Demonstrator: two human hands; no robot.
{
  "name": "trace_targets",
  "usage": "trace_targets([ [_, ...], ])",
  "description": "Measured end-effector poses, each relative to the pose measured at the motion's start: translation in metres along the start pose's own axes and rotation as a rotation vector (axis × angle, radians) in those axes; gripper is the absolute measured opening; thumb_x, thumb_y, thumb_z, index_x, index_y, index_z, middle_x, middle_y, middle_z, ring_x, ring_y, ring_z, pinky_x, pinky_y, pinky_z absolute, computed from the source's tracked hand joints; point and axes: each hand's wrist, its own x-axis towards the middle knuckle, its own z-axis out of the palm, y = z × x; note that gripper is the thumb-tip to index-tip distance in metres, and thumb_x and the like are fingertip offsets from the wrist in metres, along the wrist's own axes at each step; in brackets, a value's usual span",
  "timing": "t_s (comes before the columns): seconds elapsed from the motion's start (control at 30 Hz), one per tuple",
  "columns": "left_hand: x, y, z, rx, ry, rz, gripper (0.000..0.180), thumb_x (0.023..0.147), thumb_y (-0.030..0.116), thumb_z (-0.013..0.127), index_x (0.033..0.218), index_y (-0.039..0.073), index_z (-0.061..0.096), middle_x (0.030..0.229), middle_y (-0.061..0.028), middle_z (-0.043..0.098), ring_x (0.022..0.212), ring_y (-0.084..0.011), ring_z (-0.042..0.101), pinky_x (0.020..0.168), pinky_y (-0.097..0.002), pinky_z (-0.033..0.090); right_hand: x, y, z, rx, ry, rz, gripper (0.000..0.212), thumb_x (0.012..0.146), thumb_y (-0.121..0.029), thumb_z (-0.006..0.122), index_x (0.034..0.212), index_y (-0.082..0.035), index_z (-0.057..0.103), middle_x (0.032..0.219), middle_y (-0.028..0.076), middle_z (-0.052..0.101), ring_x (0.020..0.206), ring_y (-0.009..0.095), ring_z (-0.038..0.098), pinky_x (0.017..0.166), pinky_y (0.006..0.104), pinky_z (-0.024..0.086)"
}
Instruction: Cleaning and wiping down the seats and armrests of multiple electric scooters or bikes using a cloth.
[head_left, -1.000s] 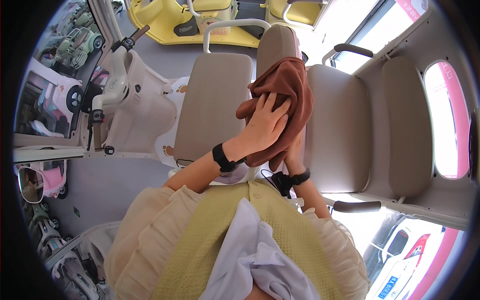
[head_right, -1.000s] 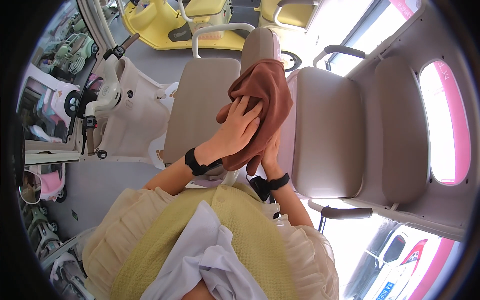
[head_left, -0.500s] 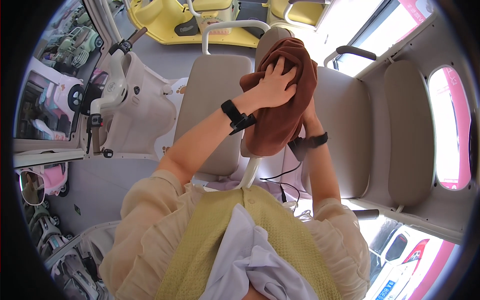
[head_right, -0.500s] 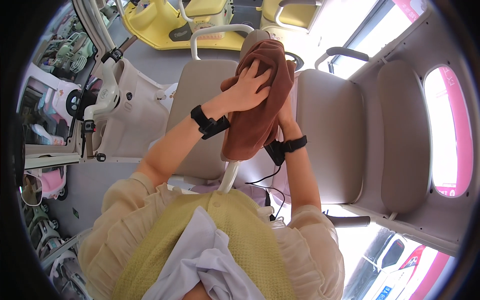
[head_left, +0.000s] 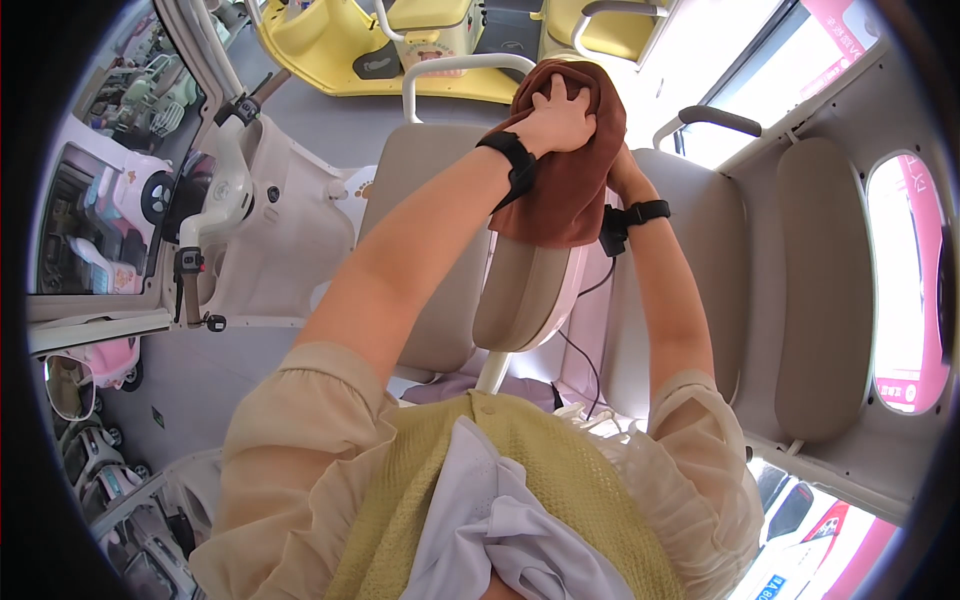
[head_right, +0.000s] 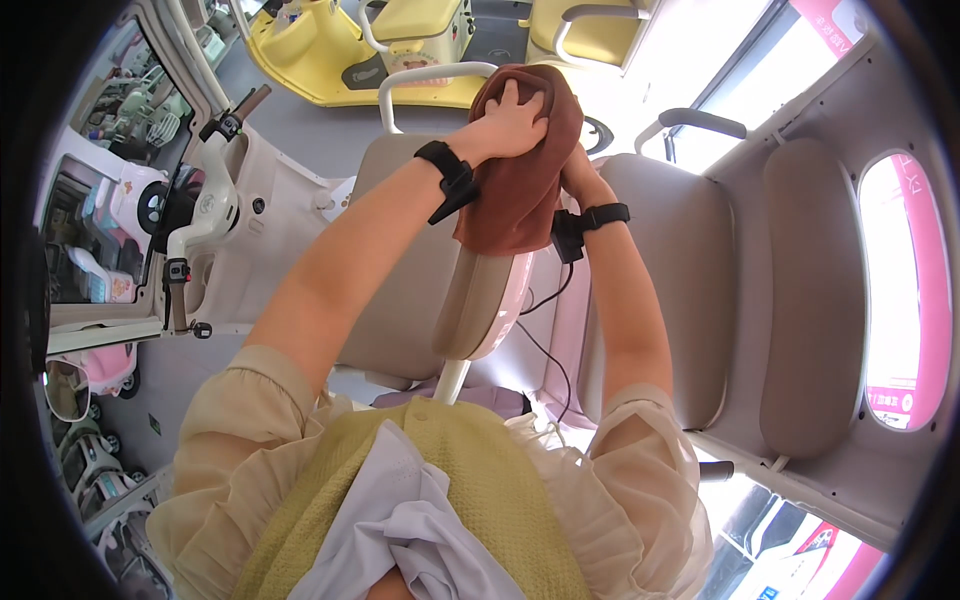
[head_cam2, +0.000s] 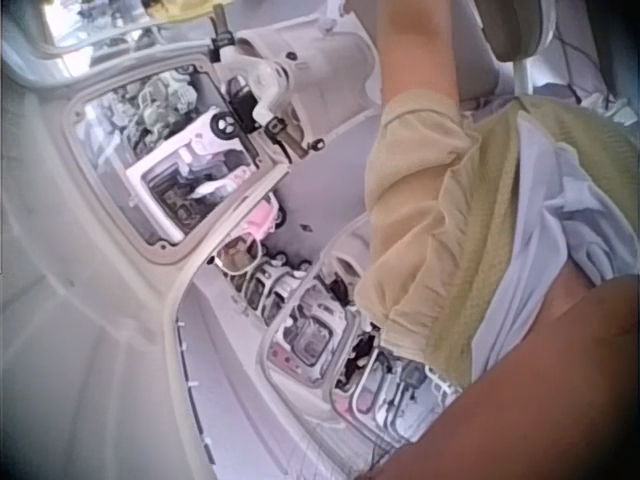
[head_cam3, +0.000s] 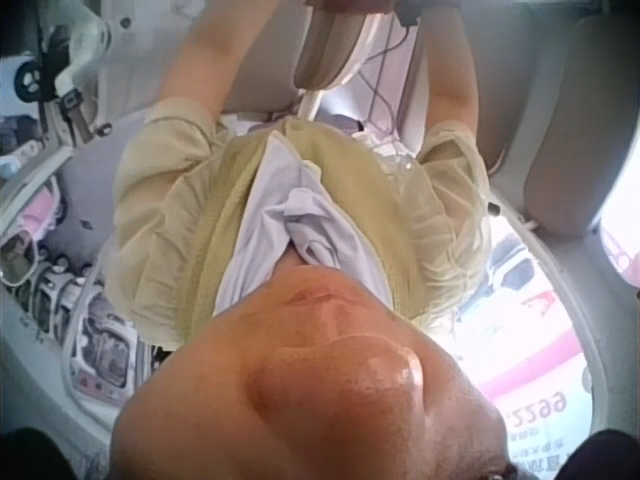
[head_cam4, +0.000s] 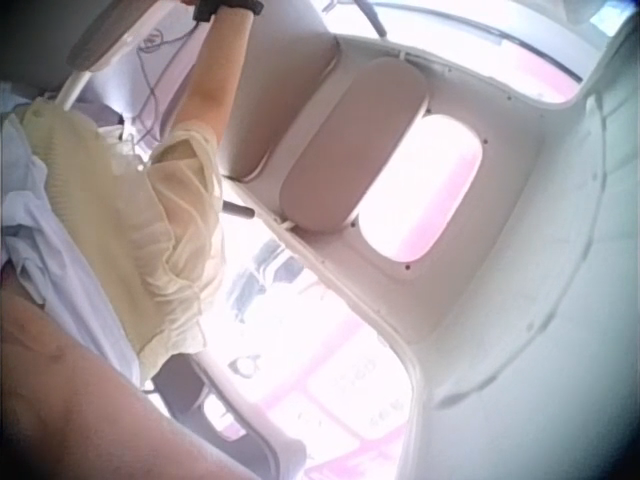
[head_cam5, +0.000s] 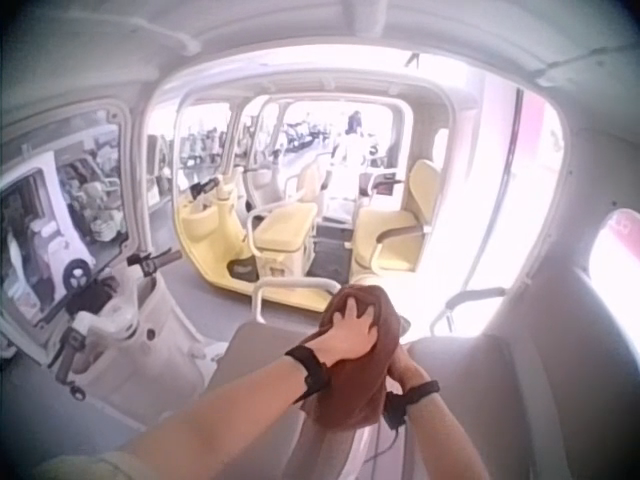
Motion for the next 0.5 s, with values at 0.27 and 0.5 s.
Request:
trace_targets([
  [0.27, 0.015, -0.006, 0.023, 0.272, 0.216, 0.016, 0.045, 0.081, 0.031, 0.034, 0.114, 0.000, 0.037, 0.110, -0.0357, 0.033, 0.093, -0.0561, 0.036, 0.073, -0.0564, 0.036, -0.014, 0.029, 0.007, 0.237, 0.016, 0.279, 0.035, 0.085, -0.022, 0.041, 0.114, -0.002, 0.038, 0.106, 0.008, 0.047, 0.093, 0.015, 0.045, 0.078, 0.0277, 0.040],
  [0.5, -0.019, 0.021, 0.009, 0.124, 0.184, -0.049, 0.049, 0.079, 0.034, 0.038, 0.121, 0.010, 0.033, 0.124, -0.0325, 0.014, 0.098, -0.0586, 0.028, 0.075, -0.0562, 0.037, -0.026, 0.135, -0.025, -0.316, -0.136, -0.060, 0.047, 0.080, -0.022, 0.050, 0.120, -0.006, 0.032, 0.122, 0.006, 0.036, 0.109, 0.016, 0.036, 0.091, 0.0275, 0.029],
])
